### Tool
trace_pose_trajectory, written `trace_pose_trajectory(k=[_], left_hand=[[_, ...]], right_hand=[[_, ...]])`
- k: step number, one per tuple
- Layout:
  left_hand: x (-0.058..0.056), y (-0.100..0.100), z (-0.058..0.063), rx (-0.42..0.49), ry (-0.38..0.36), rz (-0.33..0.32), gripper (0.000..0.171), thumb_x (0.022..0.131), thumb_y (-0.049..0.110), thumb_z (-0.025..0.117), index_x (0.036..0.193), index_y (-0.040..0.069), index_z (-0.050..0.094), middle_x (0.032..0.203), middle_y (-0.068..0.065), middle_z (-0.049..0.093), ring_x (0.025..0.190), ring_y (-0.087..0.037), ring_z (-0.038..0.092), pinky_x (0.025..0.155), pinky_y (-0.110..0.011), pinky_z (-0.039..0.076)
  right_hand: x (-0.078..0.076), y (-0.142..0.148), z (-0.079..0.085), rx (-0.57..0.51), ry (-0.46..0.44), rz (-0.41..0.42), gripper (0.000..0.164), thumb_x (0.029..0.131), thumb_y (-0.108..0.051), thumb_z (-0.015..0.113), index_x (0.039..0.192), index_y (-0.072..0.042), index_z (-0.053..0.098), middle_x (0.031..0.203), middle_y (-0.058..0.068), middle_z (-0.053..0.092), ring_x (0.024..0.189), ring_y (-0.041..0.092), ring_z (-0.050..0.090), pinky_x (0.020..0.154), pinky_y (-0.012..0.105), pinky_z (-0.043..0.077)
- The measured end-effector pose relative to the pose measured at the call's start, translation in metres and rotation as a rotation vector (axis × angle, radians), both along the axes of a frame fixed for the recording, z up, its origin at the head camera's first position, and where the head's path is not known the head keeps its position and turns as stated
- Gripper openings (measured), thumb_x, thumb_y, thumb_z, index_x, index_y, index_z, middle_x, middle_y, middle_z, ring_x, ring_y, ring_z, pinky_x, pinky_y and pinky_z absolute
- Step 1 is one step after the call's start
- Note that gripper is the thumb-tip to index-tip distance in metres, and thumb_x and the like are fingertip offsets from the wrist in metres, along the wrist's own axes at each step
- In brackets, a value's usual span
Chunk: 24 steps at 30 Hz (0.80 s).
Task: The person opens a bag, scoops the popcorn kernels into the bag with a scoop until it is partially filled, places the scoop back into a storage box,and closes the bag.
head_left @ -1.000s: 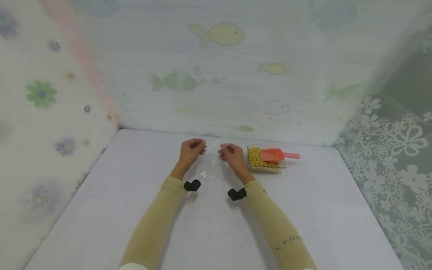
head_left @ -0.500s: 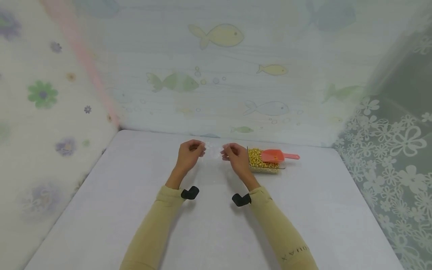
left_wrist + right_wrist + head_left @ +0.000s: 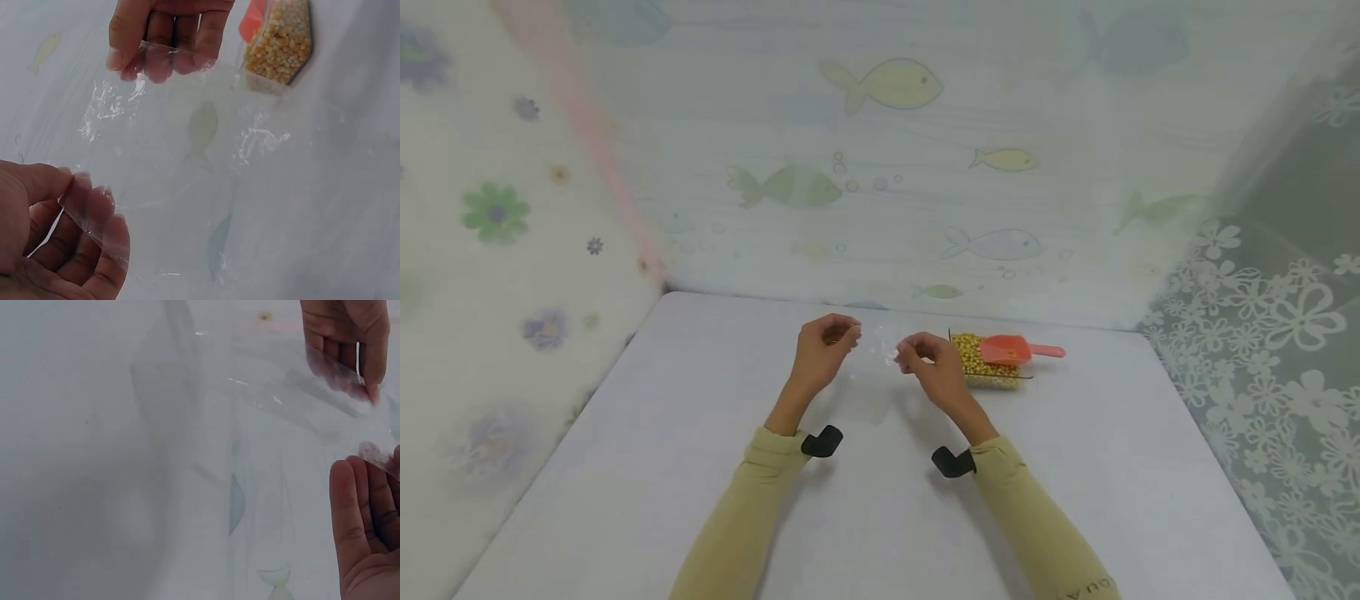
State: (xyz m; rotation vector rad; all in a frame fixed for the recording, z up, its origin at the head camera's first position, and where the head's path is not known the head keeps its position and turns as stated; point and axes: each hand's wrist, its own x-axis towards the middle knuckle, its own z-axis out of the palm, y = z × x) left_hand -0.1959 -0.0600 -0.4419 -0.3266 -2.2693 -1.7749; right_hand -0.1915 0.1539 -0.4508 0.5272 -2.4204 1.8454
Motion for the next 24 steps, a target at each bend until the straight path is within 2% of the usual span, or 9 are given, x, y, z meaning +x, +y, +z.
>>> trace_pose_trajectory(k=[2,4,5,9,11,13,18,21,24], left_hand=[[0.002,0.002,0.003,-0.02,-0.001,-0.005,0.021,0.1,0.005,0.061,0.11,-0.012,0.067,0.103,-0.027,0.069,0.092,-0.04,0.068,0.074,-0.014,0.051],[0.009,0.004,0.014,-0.053,0.011,-0.017,0.019,0.101,0.003,0.059,0.109,-0.013,0.066,0.102,-0.028,0.069,0.093,-0.041,0.068,0.078,-0.02,0.053],[0.01,0.004,0.015,-0.076,0.019,-0.026,0.019,0.101,0.004,0.059,0.11,-0.012,0.067,0.102,-0.026,0.069,0.094,-0.039,0.068,0.079,-0.023,0.053],[0.008,0.003,0.014,-0.16,0.055,-0.104,0.018,0.102,0.011,0.06,0.11,-0.003,0.068,0.101,-0.018,0.071,0.095,-0.029,0.067,0.083,-0.034,0.053],[0.001,0.002,0.006,-0.188,0.073,-0.135,0.018,0.102,0.015,0.061,0.11,0.001,0.069,0.1,-0.013,0.072,0.095,-0.024,0.066,0.082,-0.034,0.052],[0.002,0.004,0.007,-0.198,0.085,-0.143,0.016,0.102,0.014,0.062,0.109,0.003,0.069,0.1,-0.011,0.071,0.095,-0.023,0.065,0.082,-0.035,0.051],[0.006,0.012,0.007,-0.212,0.135,-0.084,0.016,0.099,0.015,0.065,0.111,0.004,0.07,0.097,-0.008,0.07,0.091,-0.022,0.063,0.077,-0.035,0.051],[0.007,0.018,0.004,-0.234,0.195,-0.024,0.019,0.097,0.013,0.069,0.114,0.004,0.07,0.101,-0.011,0.07,0.093,-0.028,0.063,0.078,-0.039,0.051],[0.009,0.023,0.002,-0.259,0.28,0.076,0.024,0.093,0.011,0.074,0.115,0.004,0.069,0.11,-0.013,0.068,0.102,-0.034,0.061,0.086,-0.044,0.049]], right_hand=[[0.004,0.001,0.004,0.054,-0.015,0.032,0.02,0.101,-0.015,0.064,0.104,0.004,0.07,0.093,0.017,0.073,0.082,0.029,0.07,0.076,0.031,0.061],[0.007,0.001,0.008,0.121,-0.014,0.074,0.02,0.101,-0.017,0.065,0.104,0.001,0.072,0.092,0.014,0.074,0.08,0.022,0.069,0.075,0.029,0.059],[0.007,0.001,0.01,0.149,-0.011,0.095,0.02,0.101,-0.018,0.064,0.104,0.0,0.072,0.092,0.012,0.074,0.079,0.02,0.069,0.075,0.03,0.059],[0.007,0.001,0.015,0.189,0.015,0.144,0.018,0.102,-0.02,0.063,0.103,-0.004,0.073,0.092,0.015,0.075,0.083,0.031,0.07,0.074,0.033,0.057],[0.006,0.002,0.017,0.177,0.032,0.153,0.017,0.102,-0.018,0.063,0.101,-0.004,0.073,0.091,0.016,0.074,0.084,0.037,0.069,0.073,0.032,0.057],[0.006,0.002,0.018,0.167,0.049,0.153,0.016,0.101,-0.015,0.063,0.1,-0.003,0.074,0.089,0.018,0.074,0.081,0.037,0.068,0.07,0.027,0.056],[0.009,0.004,0.02,0.168,0.042,0.131,0.017,0.099,-0.014,0.066,0.101,-0.001,0.077,0.084,0.012,0.075,0.072,0.02,0.066,0.066,0.024,0.055],[0.011,0.003,0.018,0.163,0.026,0.106,0.017,0.098,-0.016,0.068,0.101,-0.002,0.079,0.085,0.01,0.076,0.072,0.016,0.067,0.066,0.025,0.056],[0.012,0.003,0.017,0.142,0.024,0.074,0.018,0.098,-0.016,0.069,0.101,-0.002,0.079,0.086,0.011,0.076,0.074,0.019,0.07,0.068,0.025,0.057]])
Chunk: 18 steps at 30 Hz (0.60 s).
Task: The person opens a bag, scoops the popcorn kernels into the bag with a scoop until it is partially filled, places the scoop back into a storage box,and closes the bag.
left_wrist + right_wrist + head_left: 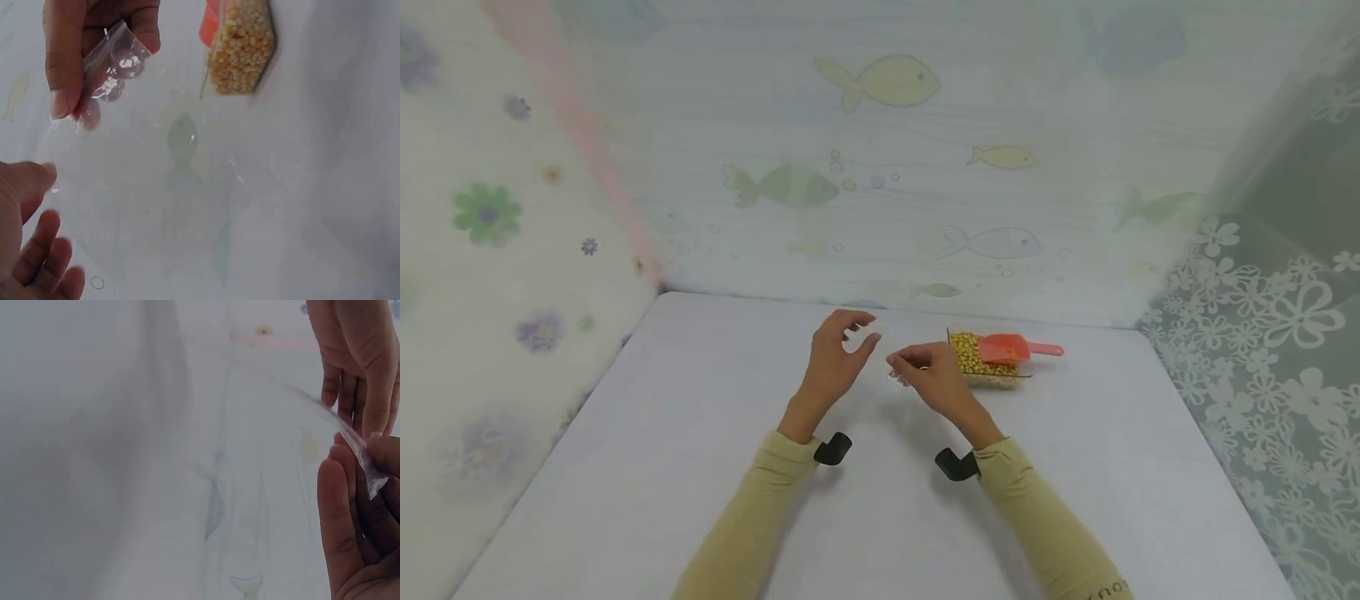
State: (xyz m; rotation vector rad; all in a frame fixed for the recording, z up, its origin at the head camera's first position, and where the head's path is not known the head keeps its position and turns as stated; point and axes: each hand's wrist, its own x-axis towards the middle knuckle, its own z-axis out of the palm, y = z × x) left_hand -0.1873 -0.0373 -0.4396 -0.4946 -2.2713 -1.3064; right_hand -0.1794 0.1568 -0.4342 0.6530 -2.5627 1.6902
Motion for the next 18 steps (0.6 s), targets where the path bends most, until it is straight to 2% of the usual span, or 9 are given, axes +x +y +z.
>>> trace_pose_trajectory(k=[2,4,7,9,13,16,18], left_hand=[[0.001,0.004,0.001,0.009,0.063,0.044,0.023,0.091,0.008,0.075,0.113,0.004,0.07,0.111,-0.013,0.067,0.104,-0.034,0.059,0.089,-0.046,0.049],[0.003,0.007,0.003,0.022,0.109,0.057,0.02,0.091,0.008,0.075,0.109,0.003,0.07,0.108,-0.013,0.066,0.102,-0.033,0.059,0.089,-0.047,0.048],[0.006,0.012,0.005,0.031,0.12,0.02,0.007,0.094,0.009,0.072,0.098,0.003,0.069,0.095,-0.011,0.067,0.091,-0.027,0.06,0.083,-0.045,0.05],[0.007,0.015,0.007,0.021,0.085,-0.015,0.011,0.096,0.012,0.069,0.088,0.005,0.068,0.085,-0.007,0.067,0.083,-0.023,0.059,0.078,-0.04,0.05],[0.011,0.018,0.008,0.015,-0.049,-0.069,0.024,0.098,0.018,0.067,0.076,0.01,0.065,0.068,-0.001,0.06,0.067,-0.015,0.053,0.064,-0.029,0.045],[0.014,0.019,0.009,0.021,-0.129,-0.088,0.026,0.098,0.017,0.066,0.074,0.011,0.065,0.063,0.0,0.056,0.06,-0.014,0.048,0.056,-0.026,0.04],[0.015,0.019,0.009,0.025,-0.157,-0.099,0.025,0.099,0.014,0.064,0.074,0.01,0.066,0.063,-0.001,0.057,0.059,-0.015,0.047,0.055,-0.026,0.039]], right_hand=[[0.0,0.001,-0.001,-0.011,0.008,-0.027,0.017,0.097,-0.015,0.07,0.101,-0.002,0.079,0.086,0.012,0.076,0.074,0.02,0.07,0.068,0.025,0.058],[0.001,0.002,-0.001,-0.016,0.024,-0.05,0.017,0.096,-0.014,0.07,0.101,0.0,0.079,0.084,0.012,0.076,0.073,0.021,0.071,0.067,0.025,0.058],[0.003,0.002,0.0,-0.012,0.064,-0.071,0.017,0.095,-0.013,0.072,0.1,0.001,0.079,0.082,0.011,0.076,0.071,0.019,0.07,0.065,0.024,0.057],[0.004,0.001,0.001,0.004,0.115,-0.067,0.016,0.095,-0.012,0.072,0.099,0.001,0.079,0.081,0.01,0.076,0.07,0.018,0.069,0.064,0.024,0.057],[0.008,-0.002,0.003,0.046,0.195,-0.034,0.012,0.095,-0.009,0.071,0.097,-0.002,0.08,0.082,0.008,0.077,0.072,0.015,0.069,0.066,0.026,0.058],[0.011,-0.003,0.004,0.067,0.203,-0.021,0.012,0.095,-0.007,0.069,0.096,-0.003,0.081,0.084,0.008,0.077,0.074,0.014,0.069,0.067,0.027,0.059],[0.012,-0.004,0.004,0.073,0.198,-0.02,0.012,0.095,-0.006,0.069,0.096,-0.003,0.081,0.085,0.009,0.077,0.075,0.014,0.07,0.068,0.027,0.059]])
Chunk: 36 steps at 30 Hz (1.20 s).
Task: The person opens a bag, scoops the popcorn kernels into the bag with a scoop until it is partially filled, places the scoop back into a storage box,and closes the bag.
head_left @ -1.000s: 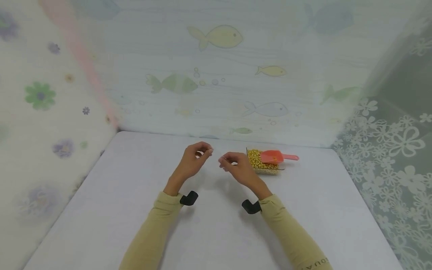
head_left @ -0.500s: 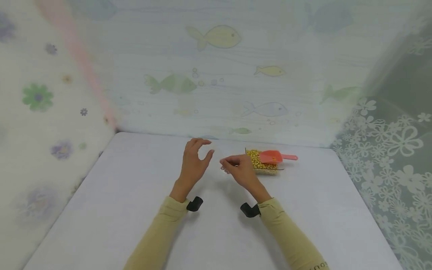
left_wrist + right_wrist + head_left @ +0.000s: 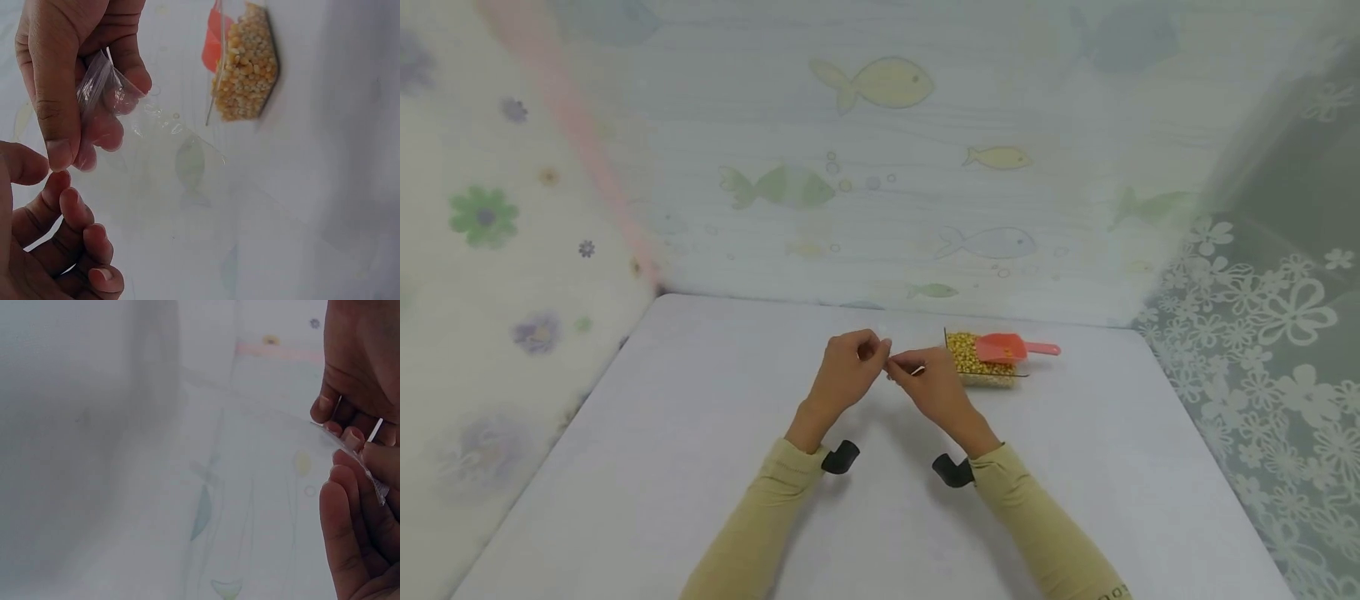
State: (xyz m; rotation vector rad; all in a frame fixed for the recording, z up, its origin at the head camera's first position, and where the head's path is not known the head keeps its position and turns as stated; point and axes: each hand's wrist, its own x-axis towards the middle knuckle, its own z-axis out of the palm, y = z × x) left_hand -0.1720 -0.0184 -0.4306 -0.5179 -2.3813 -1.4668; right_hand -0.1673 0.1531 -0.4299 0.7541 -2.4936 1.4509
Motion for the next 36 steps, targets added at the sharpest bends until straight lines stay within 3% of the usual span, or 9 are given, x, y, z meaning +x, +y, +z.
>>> trace_pose_trajectory(k=[7,11,15,18,22,28,31,36], left_hand=[[-0.002,-0.002,-0.004,-0.016,-0.039,-0.029,0.024,0.1,0.009,0.06,0.078,0.009,0.07,0.07,-0.002,0.066,0.067,-0.016,0.054,0.062,-0.027,0.044],[-0.006,-0.004,-0.006,-0.026,-0.065,-0.051,0.024,0.101,0.011,0.059,0.08,0.008,0.07,0.074,-0.006,0.068,0.069,-0.016,0.055,0.062,-0.027,0.045],[-0.01,-0.006,-0.005,-0.024,-0.107,-0.061,0.028,0.102,0.019,0.059,0.078,0.007,0.069,0.068,-0.005,0.062,0.063,-0.016,0.05,0.058,-0.028,0.041],[-0.012,-0.007,-0.004,-0.019,-0.125,-0.052,0.035,0.1,0.026,0.064,0.07,0.008,0.065,0.059,-0.001,0.052,0.056,-0.014,0.045,0.053,-0.027,0.036],[-0.016,-0.008,-0.003,-0.028,-0.124,-0.047,0.038,0.096,0.025,0.068,0.063,0.007,0.064,0.053,0.002,0.049,0.05,-0.013,0.042,0.049,-0.026,0.034],[-0.02,-0.01,-0.002,-0.076,-0.147,-0.055,0.027,0.094,0.012,0.062,0.07,0.004,0.07,0.054,0.001,0.051,0.052,-0.012,0.044,0.051,-0.027,0.037],[-0.021,-0.012,0.001,-0.091,-0.155,-0.087,0.024,0.095,0.013,0.062,0.074,0.007,0.072,0.059,0.001,0.055,0.056,-0.014,0.047,0.054,-0.028,0.04],[-0.02,-0.014,0.001,-0.059,-0.143,-0.148,0.021,0.098,0.018,0.065,0.087,0.004,0.076,0.075,-0.003,0.067,0.068,-0.016,0.057,0.062,-0.03,0.047]], right_hand=[[0.003,0.0,-0.001,0.017,0.002,0.004,0.012,0.095,-0.005,0.069,0.1,-0.002,0.08,0.086,0.01,0.078,0.075,0.014,0.07,0.069,0.027,0.059],[0.005,0.001,-0.002,0.024,-0.012,0.006,0.014,0.097,-0.007,0.068,0.103,-0.001,0.079,0.085,0.007,0.077,0.077,0.021,0.071,0.069,0.027,0.059],[0.006,0.001,-0.002,0.05,-0.042,0.007,0.018,0.099,-0.008,0.065,0.109,0.001,0.077,0.088,0.008,0.078,0.082,0.025,0.072,0.07,0.028,0.059],[0.008,0.002,-0.001,0.084,-0.064,0.017,0.02,0.1,-0.008,0.063,0.113,0.0,0.076,0.092,0.008,0.078,0.086,0.019,0.072,0.072,0.028,0.059],[0.008,0.003,-0.002,0.106,-0.077,0.037,0.019,0.1,-0.007,0.062,0.112,-0.002,0.077,0.095,0.009,0.078,0.088,0.016,0.071,0.074,0.028,0.059],[0.007,0.003,-0.006,0.065,-0.065,0.034,0.018,0.099,-0.007,0.065,0.11,-0.002,0.078,0.093,0.007,0.078,0.083,0.02,0.072,0.071,0.024,0.058],[0.007,0.004,-0.007,0.025,-0.105,0.03,0.02,0.099,-0.009,0.065,0.113,-0.001,0.076,0.094,0.008,0.078,0.083,0.022,0.072,0.07,0.023,0.058],[0.005,0.008,-0.014,-0.087,-0.109,0.009,0.023,0.096,-0.007,0.069,0.115,0.004,0.074,0.095,0.012,0.078,0.085,0.023,0.072,0.072,0.025,0.059]])
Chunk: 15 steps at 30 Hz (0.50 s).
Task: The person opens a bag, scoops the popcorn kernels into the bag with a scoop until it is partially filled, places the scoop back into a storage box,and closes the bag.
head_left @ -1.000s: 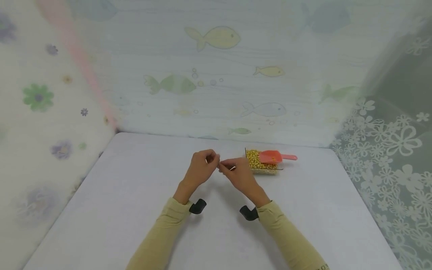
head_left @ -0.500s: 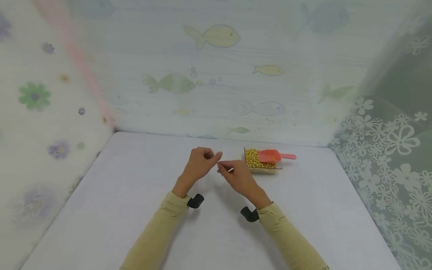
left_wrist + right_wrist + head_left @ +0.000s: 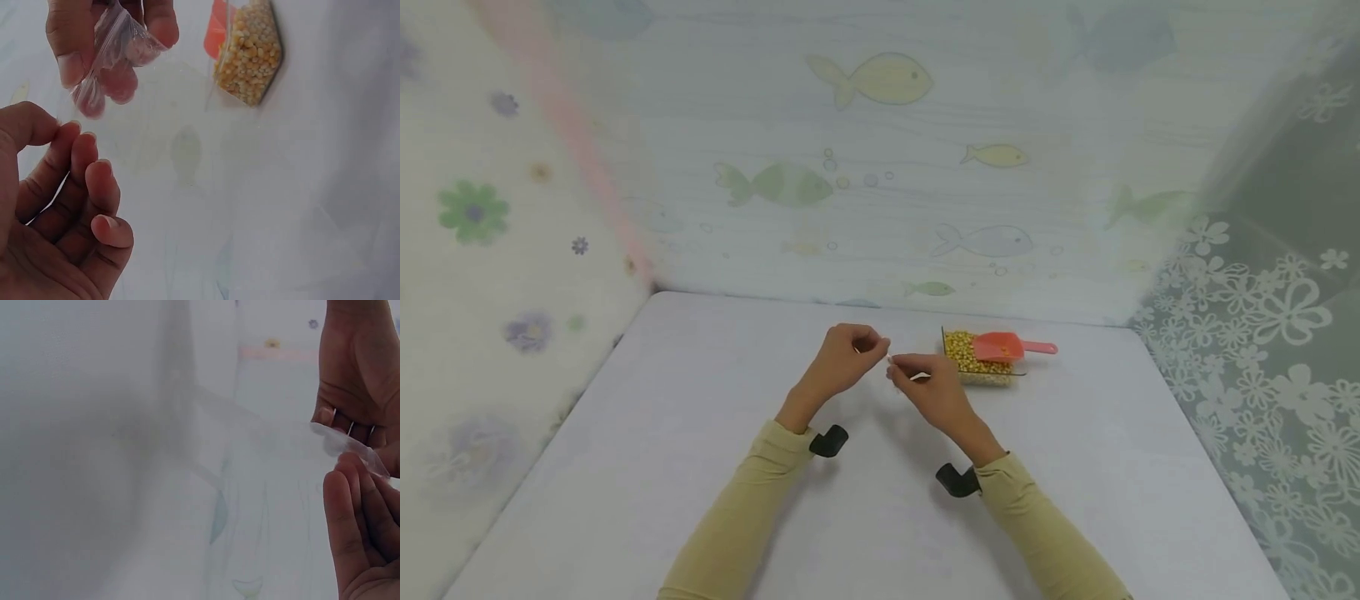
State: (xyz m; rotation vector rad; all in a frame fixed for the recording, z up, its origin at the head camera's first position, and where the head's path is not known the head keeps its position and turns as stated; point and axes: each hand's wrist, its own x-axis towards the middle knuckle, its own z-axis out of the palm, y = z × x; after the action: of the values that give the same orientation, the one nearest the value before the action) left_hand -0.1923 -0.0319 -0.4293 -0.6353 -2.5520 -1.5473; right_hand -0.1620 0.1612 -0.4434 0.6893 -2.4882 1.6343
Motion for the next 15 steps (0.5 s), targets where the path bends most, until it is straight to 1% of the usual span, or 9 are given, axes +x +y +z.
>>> trace_pose_trajectory(k=[2,4,7,10,13,15], left_hand=[[-0.0004,0.0001,-0.0017,0.022,-0.003,-0.012,0.021,0.098,0.02,0.067,0.09,0.003,0.076,0.079,-0.007,0.07,0.07,-0.016,0.059,0.063,-0.029,0.048],[-0.0013,0.0,-0.0036,0.034,-0.007,-0.015,0.021,0.098,0.021,0.068,0.09,0.004,0.077,0.08,-0.008,0.071,0.07,-0.015,0.059,0.063,-0.029,0.048],[-0.0022,-0.0007,-0.0051,0.042,-0.007,-0.008,0.019,0.097,0.022,0.069,0.088,0.007,0.077,0.08,-0.008,0.071,0.071,-0.015,0.059,0.063,-0.028,0.048],[-0.0026,-0.0011,-0.0057,0.048,0.0,0.001,0.02,0.097,0.024,0.07,0.085,0.01,0.076,0.078,-0.006,0.069,0.069,-0.015,0.058,0.062,-0.029,0.047],[-0.0033,-0.0008,-0.0076,0.075,-0.006,0.0,0.022,0.098,0.024,0.069,0.082,0.01,0.074,0.076,-0.008,0.067,0.068,-0.017,0.057,0.062,-0.029,0.047],[-0.0038,-0.0003,-0.009,0.095,-0.013,-0.007,0.023,0.098,0.024,0.069,0.081,0.01,0.073,0.074,-0.008,0.066,0.067,-0.019,0.057,0.061,-0.028,0.046]], right_hand=[[0.0,0.0006,-0.0021,-0.036,0.01,-0.02,0.022,0.094,-0.003,0.07,0.113,0.006,0.074,0.094,0.014,0.078,0.085,0.023,0.073,0.072,0.026,0.06],[0.0005,0.0003,-0.003,-0.049,0.005,-0.047,0.022,0.091,-0.001,0.071,0.112,0.006,0.075,0.093,0.015,0.077,0.085,0.023,0.073,0.071,0.025,0.059],[0.0026,-0.0005,-0.003,-0.048,-0.011,-0.07,0.02,0.091,0.002,0.071,0.11,0.008,0.075,0.093,0.019,0.077,0.084,0.026,0.073,0.071,0.024,0.059],[0.0046,-0.0015,-0.0026,-0.043,-0.021,-0.07,0.019,0.091,0.004,0.069,0.108,0.009,0.075,0.091,0.021,0.076,0.083,0.028,0.073,0.07,0.023,0.059],[0.006,-0.0021,-0.0041,-0.057,-0.031,-0.064,0.017,0.092,0.004,0.069,0.107,0.01,0.075,0.09,0.021,0.076,0.08,0.025,0.073,0.069,0.022,0.059],[0.0069,-0.0026,-0.0051,-0.074,-0.035,-0.065,0.016,0.093,0.002,0.069,0.106,0.008,0.075,0.09,0.02,0.077,0.077,0.02,0.073,0.069,0.022,0.059]])
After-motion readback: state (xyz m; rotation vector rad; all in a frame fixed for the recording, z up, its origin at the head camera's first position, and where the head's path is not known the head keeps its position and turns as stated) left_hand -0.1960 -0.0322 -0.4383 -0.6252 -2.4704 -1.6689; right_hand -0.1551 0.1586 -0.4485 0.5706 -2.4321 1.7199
